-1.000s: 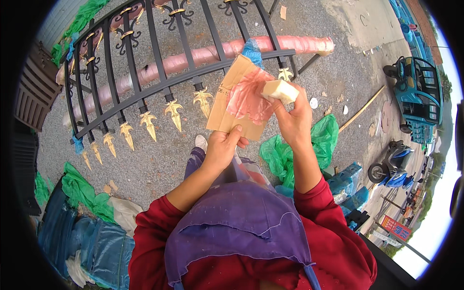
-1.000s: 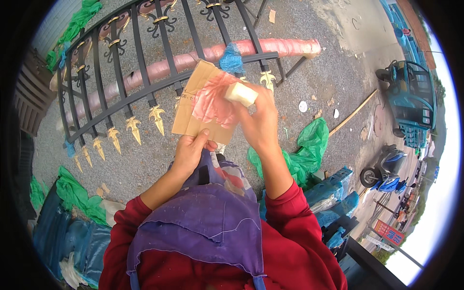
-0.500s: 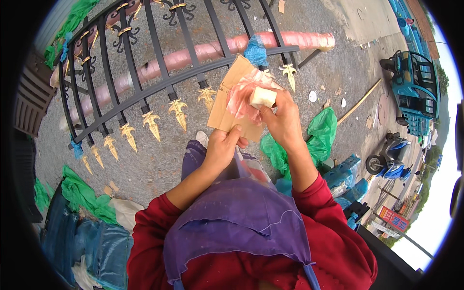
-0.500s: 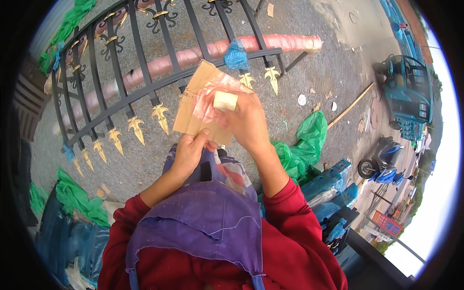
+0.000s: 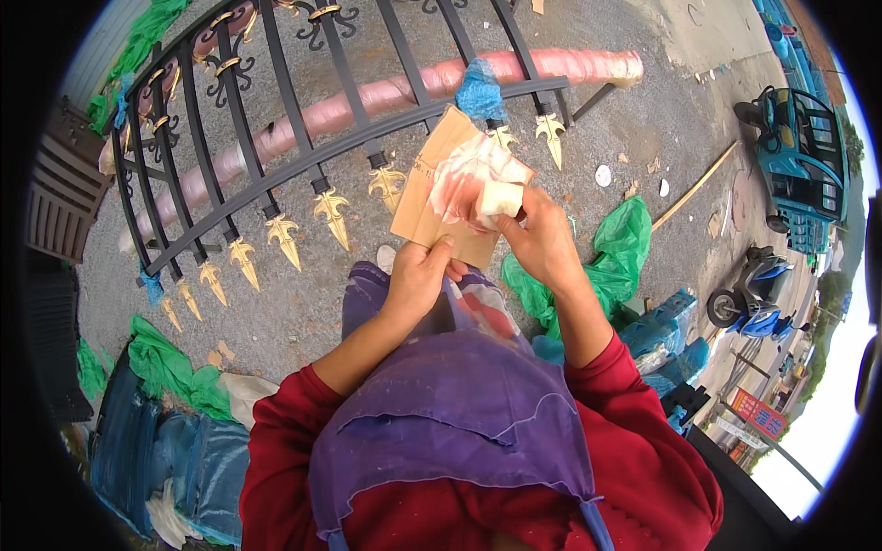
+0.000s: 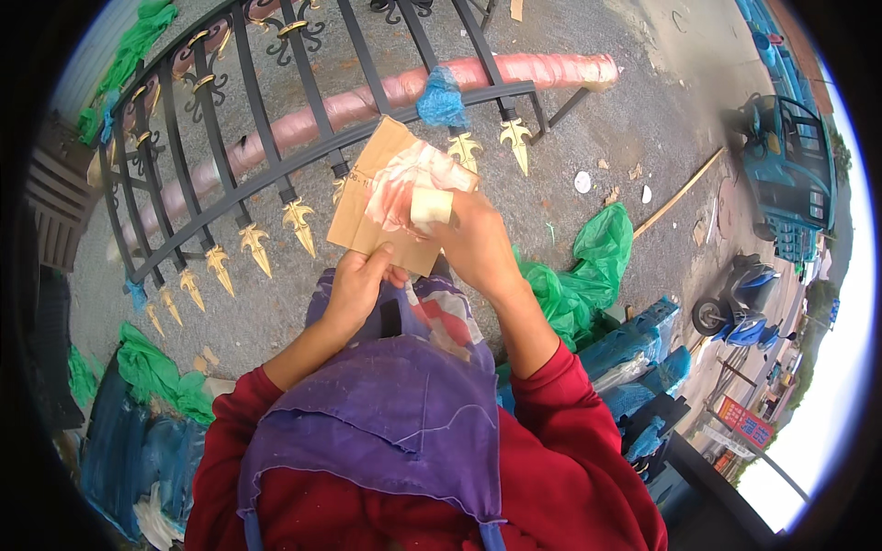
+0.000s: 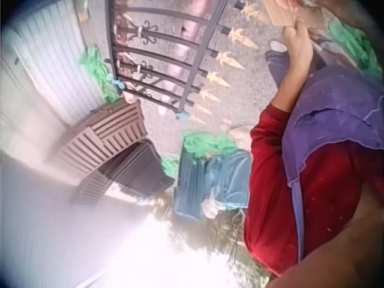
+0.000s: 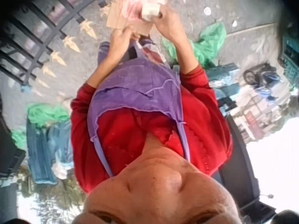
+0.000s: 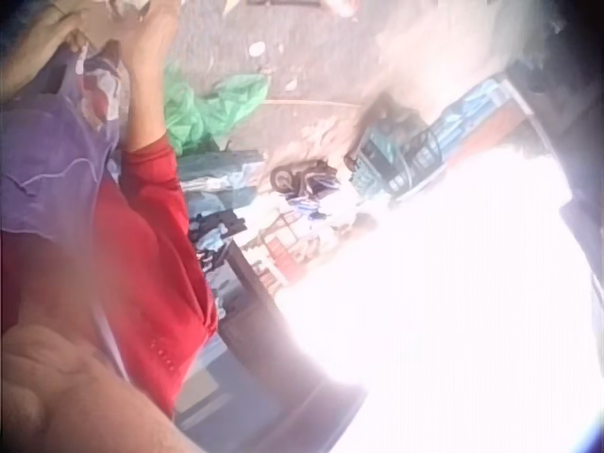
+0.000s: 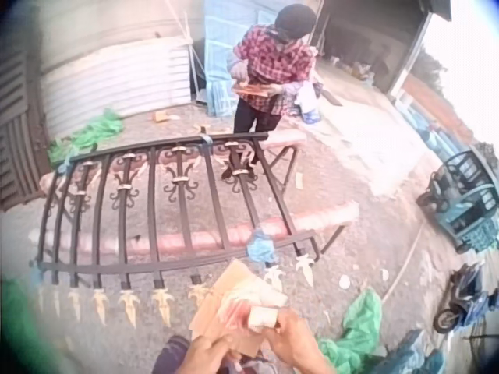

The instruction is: The person applies pink paint to a black metal gate using a sponge and a cardboard palette. They repeatedly dip the sponge into paint on the cardboard and rub it onto the gate's bars and decorative elements. The person occasionally repositions the gate and retrieves more paint from a nearby surface.

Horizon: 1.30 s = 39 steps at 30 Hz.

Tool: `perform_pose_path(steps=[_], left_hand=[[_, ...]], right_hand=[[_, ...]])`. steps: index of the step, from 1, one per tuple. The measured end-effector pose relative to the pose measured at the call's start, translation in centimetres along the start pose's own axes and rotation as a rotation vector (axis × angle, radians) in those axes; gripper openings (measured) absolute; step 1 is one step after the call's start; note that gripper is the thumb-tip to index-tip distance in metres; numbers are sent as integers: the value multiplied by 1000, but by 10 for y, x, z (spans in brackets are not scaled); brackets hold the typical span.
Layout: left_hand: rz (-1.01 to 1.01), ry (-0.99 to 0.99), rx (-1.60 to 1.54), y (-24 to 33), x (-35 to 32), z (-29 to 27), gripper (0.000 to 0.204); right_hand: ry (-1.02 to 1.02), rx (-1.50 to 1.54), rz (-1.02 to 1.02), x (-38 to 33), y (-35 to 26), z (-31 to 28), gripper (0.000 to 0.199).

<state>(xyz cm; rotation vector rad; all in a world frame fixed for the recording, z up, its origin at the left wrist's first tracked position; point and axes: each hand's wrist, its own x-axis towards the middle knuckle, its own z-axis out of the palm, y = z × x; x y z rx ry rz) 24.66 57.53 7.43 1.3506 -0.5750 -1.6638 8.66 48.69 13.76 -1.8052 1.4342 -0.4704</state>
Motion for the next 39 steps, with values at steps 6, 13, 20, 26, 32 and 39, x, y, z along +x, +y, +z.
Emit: perform_pose_path(steps=[6, 13, 20, 26, 32, 39], left_hand=[[-29, 46, -19, 2, 19, 36, 26], [-154, 79, -71, -14, 39, 65, 25], [-186, 182, -114, -30, 51, 73, 23], [-184, 338, -167, -33, 54, 59, 25], [-173, 236, -121, -36, 61, 78, 25], [-168, 158, -72, -23, 67, 95, 25]], right_hand=[[54, -12, -137, 25, 25, -15, 25], [-25, 5, -7, 39, 73, -56, 27], [-199, 168, -72, 32, 108, -46, 23], [-16, 1616, 365, 40, 189, -76, 33], [-123, 1908, 345, 41, 193, -68, 33], [93, 682, -71, 34, 165, -59, 29]])
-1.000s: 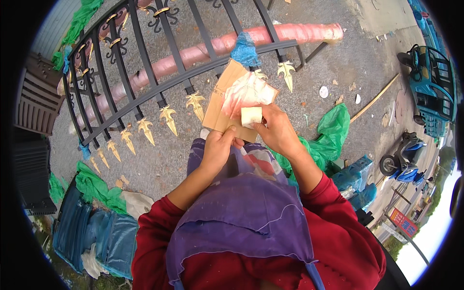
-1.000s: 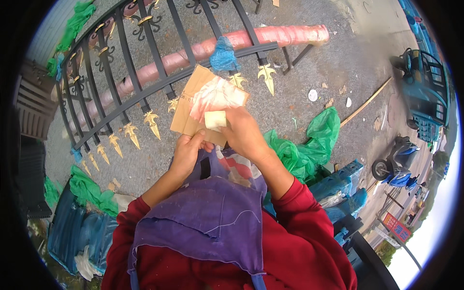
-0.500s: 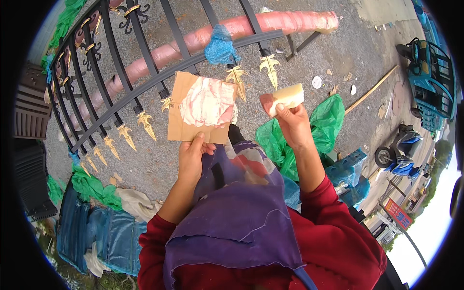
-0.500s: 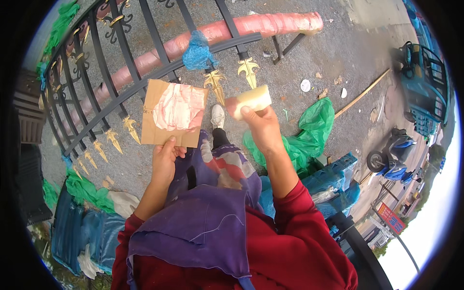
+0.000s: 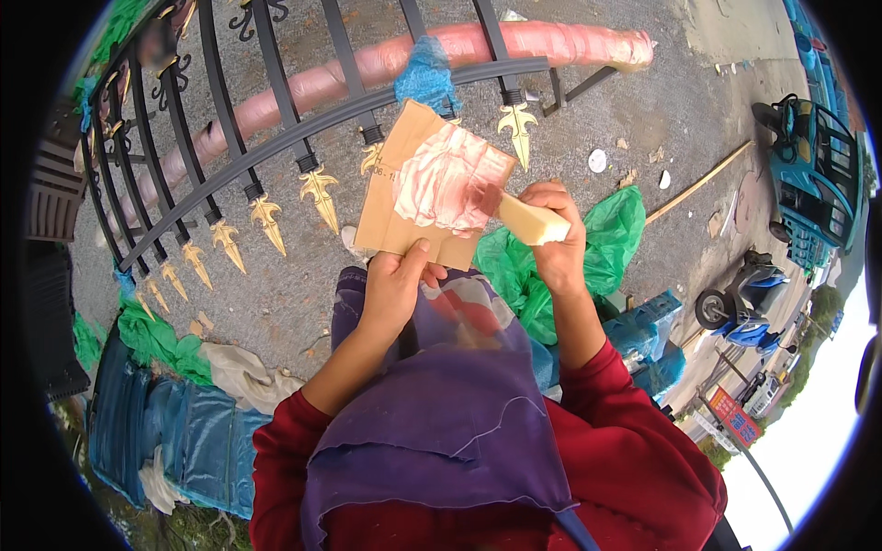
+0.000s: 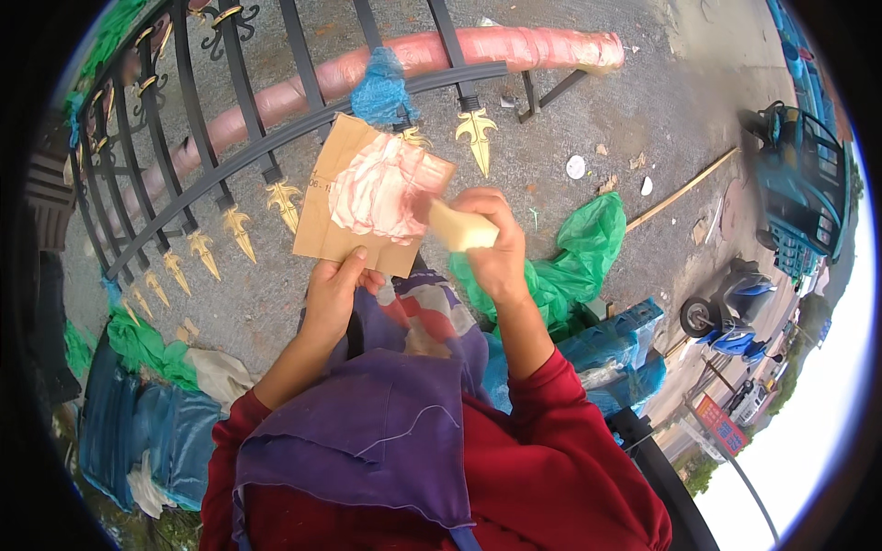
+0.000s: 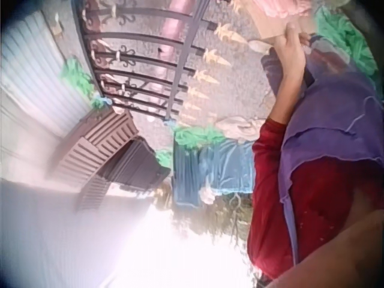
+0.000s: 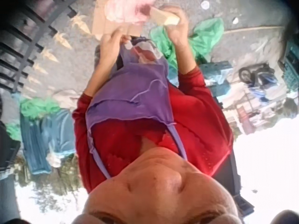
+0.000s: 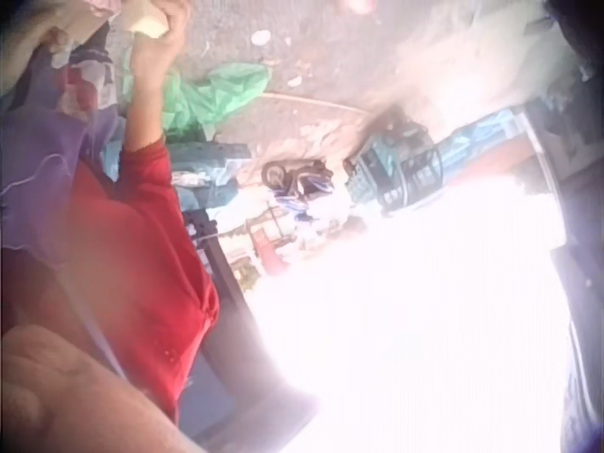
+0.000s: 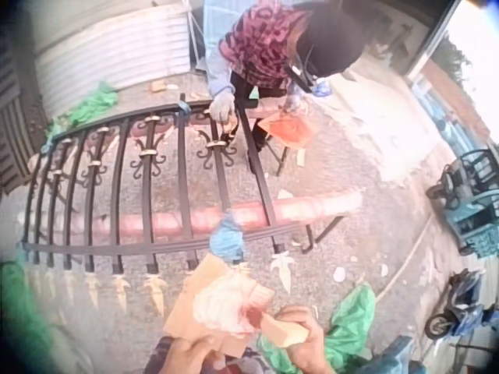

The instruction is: The person applies pink paint to a black metal gate using a sponge and a cardboard palette. They repeatedly dip the sponge into paint on the cardboard and rub it onto the gate's bars and decorative elements. The person occasionally repositions the gate and retrieves more paint from a nearby surface.

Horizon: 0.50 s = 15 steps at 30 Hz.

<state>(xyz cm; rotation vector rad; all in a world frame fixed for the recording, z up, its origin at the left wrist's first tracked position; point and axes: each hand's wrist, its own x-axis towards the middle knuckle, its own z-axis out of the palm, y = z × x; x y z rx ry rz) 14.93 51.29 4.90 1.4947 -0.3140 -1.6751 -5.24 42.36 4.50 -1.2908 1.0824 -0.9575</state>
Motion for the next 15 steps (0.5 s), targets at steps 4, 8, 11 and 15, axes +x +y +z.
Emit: perform_pose_path(steps=[4, 8, 11, 15], left_hand=[[30, -11, -5, 4, 0, -1, 24], [56, -3, -7, 5, -2, 0, 25], [40, -12, 33, 3, -2, 0, 26], [30, -18, 36, 4, -2, 3, 27]], right_hand=[[-47, -429, -348, 0, -13, 6, 27], [-66, -509, -455, 0, -20, 4, 23], [-89, -555, -447, 0, -23, 1, 23], [-92, -501, -352, -2, -21, 1, 22]])
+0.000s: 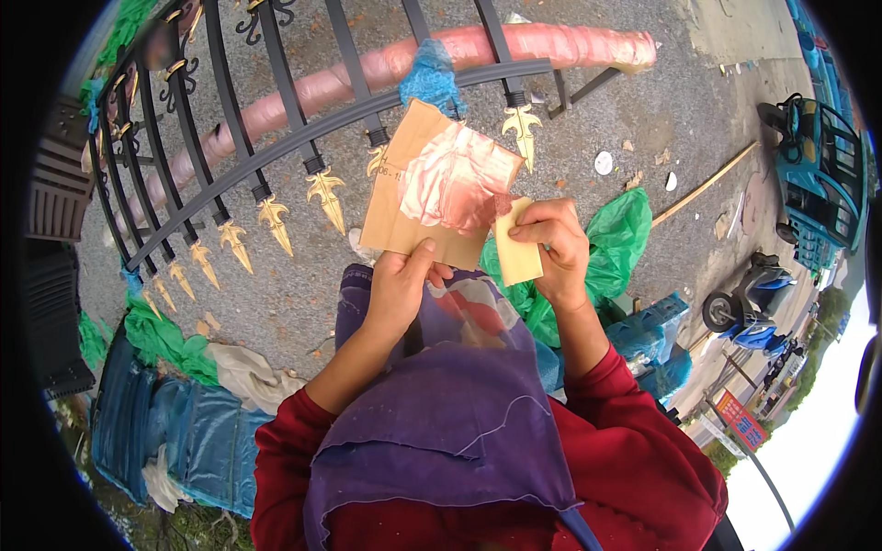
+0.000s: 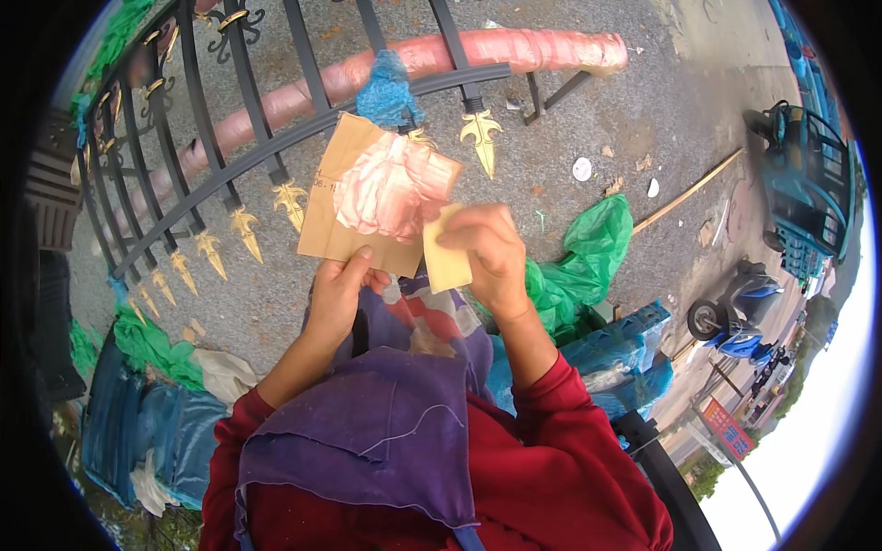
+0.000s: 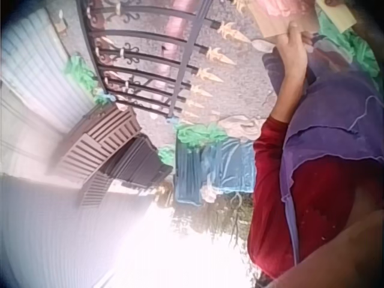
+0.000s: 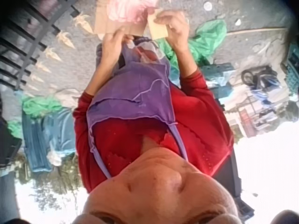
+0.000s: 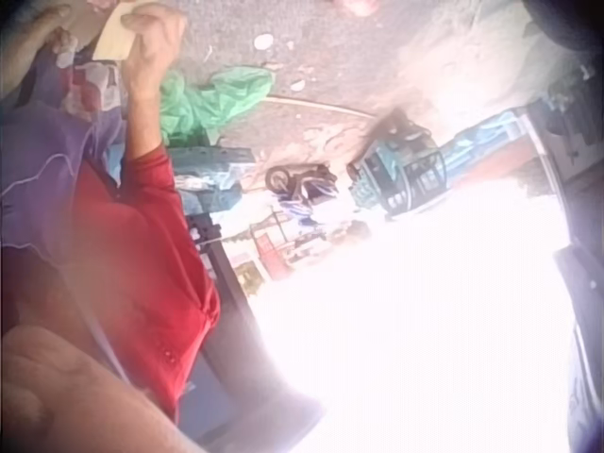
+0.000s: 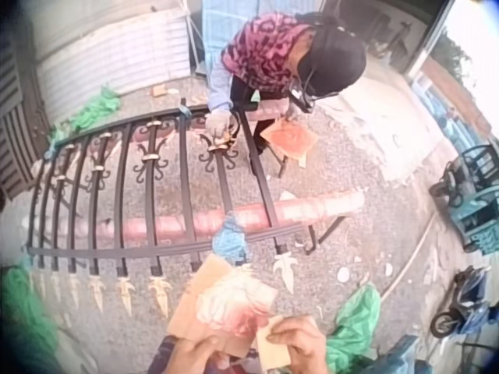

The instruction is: The person applies pink paint to a black metal gate using a sponge and a cardboard palette. They repeatedly dip the sponge into paint on the cardboard and rub it onto the gate's bars and decorative elements. The person occasionally repositions the gate and retrieves more paint from a nearby surface.

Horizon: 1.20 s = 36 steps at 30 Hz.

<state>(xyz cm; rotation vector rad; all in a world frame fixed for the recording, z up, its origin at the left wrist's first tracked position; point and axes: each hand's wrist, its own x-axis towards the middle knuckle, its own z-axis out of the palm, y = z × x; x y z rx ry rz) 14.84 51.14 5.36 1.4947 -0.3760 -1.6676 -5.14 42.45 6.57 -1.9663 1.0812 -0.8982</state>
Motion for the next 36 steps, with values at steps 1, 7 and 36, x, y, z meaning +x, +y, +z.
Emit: perform_pose_path(steps=[1, 7, 36], left_hand=[[-1, 0, -4, 0, 0, 0, 27], [17, 23, -81, -6, 6, 1, 26], [-115, 219, -49, -38, 19, -24, 24]], right_hand=[[-6, 20, 23, 1, -2, 1, 22], [73, 488, 453, -2, -15, 19, 17], [176, -367, 573, 37, 214, 32, 21]])
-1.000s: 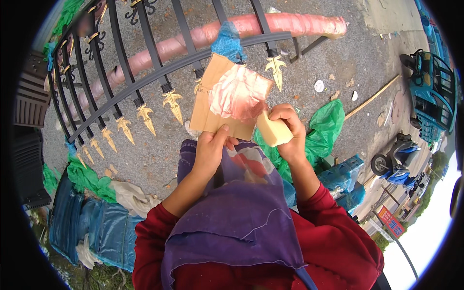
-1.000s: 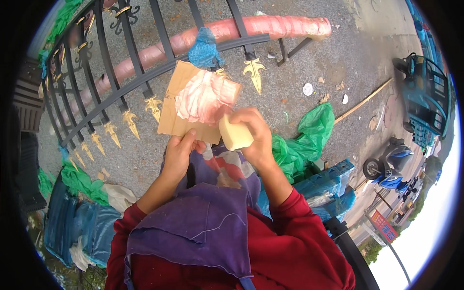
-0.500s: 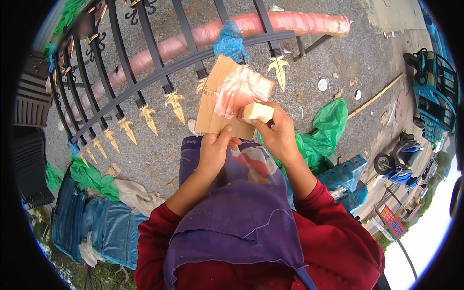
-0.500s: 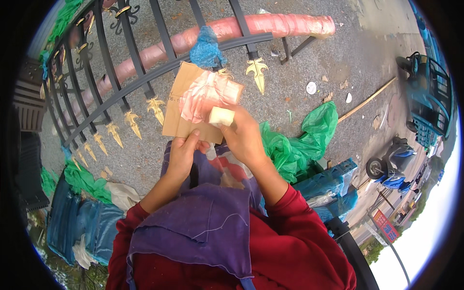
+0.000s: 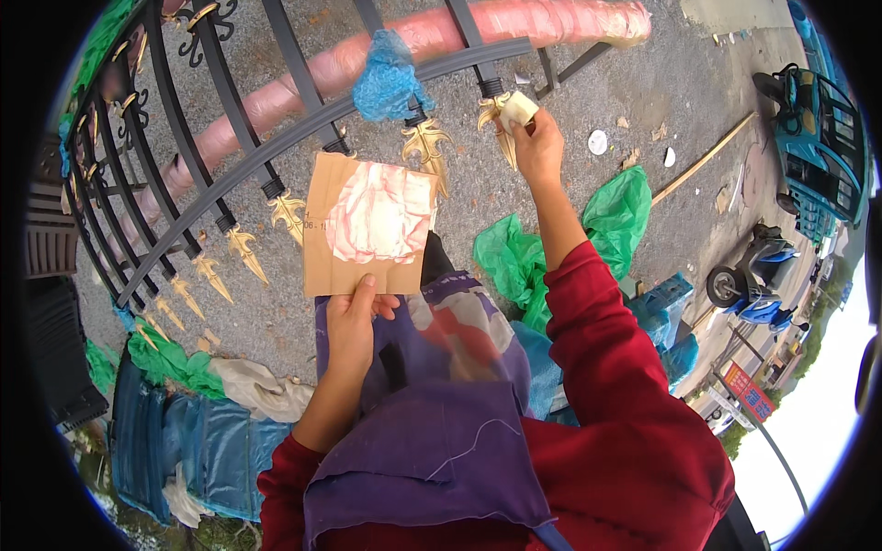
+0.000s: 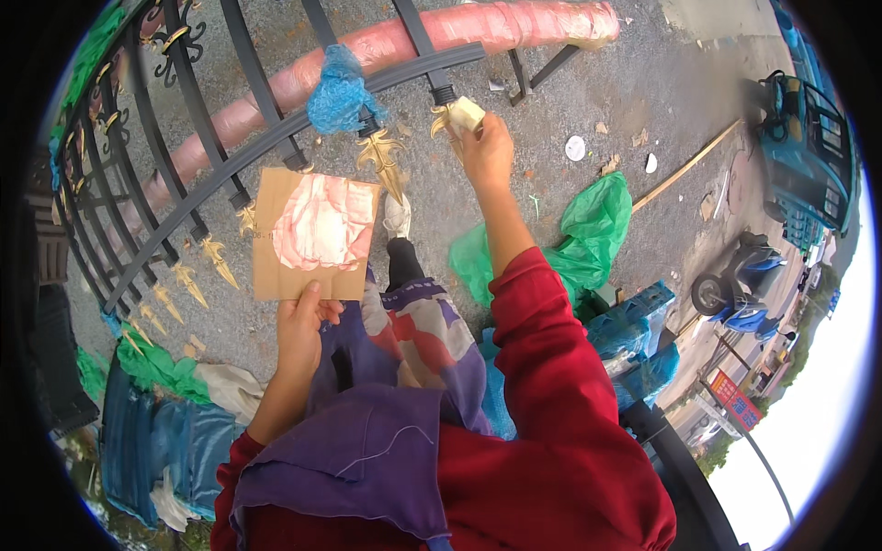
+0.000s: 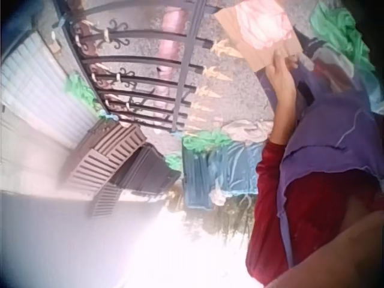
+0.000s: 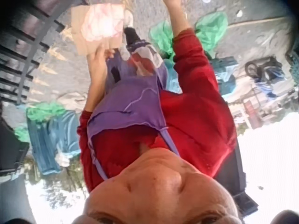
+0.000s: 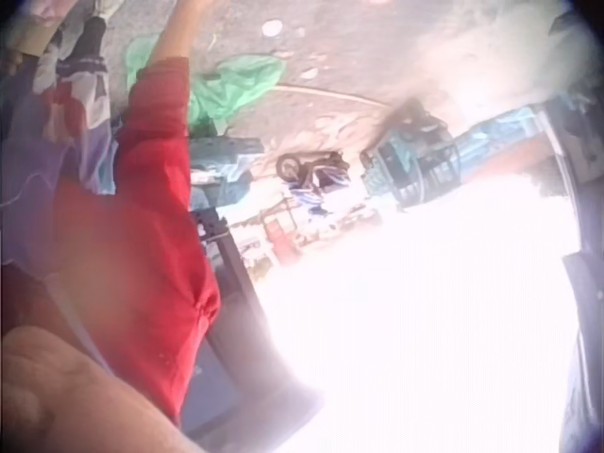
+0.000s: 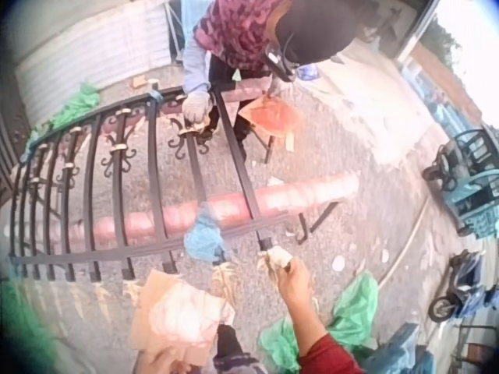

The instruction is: The person applies pink paint to a black metal gate using a sponge and a cardboard palette. They repeatedly dip the sponge into paint on the cardboard and rub it onto the gate's bars and decorative elements. The person occasionally repositions the gate and retrieves more paint from a nearby surface.

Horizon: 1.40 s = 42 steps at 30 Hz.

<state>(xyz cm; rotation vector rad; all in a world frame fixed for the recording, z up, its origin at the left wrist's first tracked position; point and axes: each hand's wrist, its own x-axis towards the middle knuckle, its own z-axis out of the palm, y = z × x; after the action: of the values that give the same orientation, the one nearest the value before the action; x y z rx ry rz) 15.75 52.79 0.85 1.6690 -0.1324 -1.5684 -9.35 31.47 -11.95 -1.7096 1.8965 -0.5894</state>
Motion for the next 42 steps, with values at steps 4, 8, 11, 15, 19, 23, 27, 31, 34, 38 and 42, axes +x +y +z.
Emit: perform_pose_path(steps=[4, 8, 11, 15, 19, 23, 27, 31, 34, 38, 42], left_hand=[[-18, 36, -65, -5, -1, -5, 24], [-13, 54, -53, -10, 2, -13, 23], [5, 52, -41, -8, 4, -8, 22], [34, 28, -91, 7, 2, -3, 21], [24, 52, -81, 3, -2, -11, 21], [25, -4, -55, 5, 4, -8, 21], [51, 31, -80, 9, 5, -11, 21], [2, 13, -13, 8, 1, -12, 20], [-3, 37, -40, 9, 3, -6, 20], [37, 3, -62, 9, 2, -7, 20], [33, 44, -57, 7, 2, -10, 18]], right_hand=[[-175, -151, 55, -58, 40, -1, 17], [-21, -15, 53, -63, 49, -25, 18], [-35, -68, -24, -16, 7, -12, 16], [-49, -120, 61, -52, 47, 2, 18], [-38, 64, 207, -66, 36, -28, 25], [-30, 17, 123, -7, 27, -9, 20], [-102, -43, 182, -64, 56, -11, 21], [80, 163, 137, -45, 52, -19, 19], [48, 91, -212, 7, -5, -9, 18], [107, -149, -169, 21, 27, -5, 19], [2, 22, -324, 22, 8, -8, 21]])
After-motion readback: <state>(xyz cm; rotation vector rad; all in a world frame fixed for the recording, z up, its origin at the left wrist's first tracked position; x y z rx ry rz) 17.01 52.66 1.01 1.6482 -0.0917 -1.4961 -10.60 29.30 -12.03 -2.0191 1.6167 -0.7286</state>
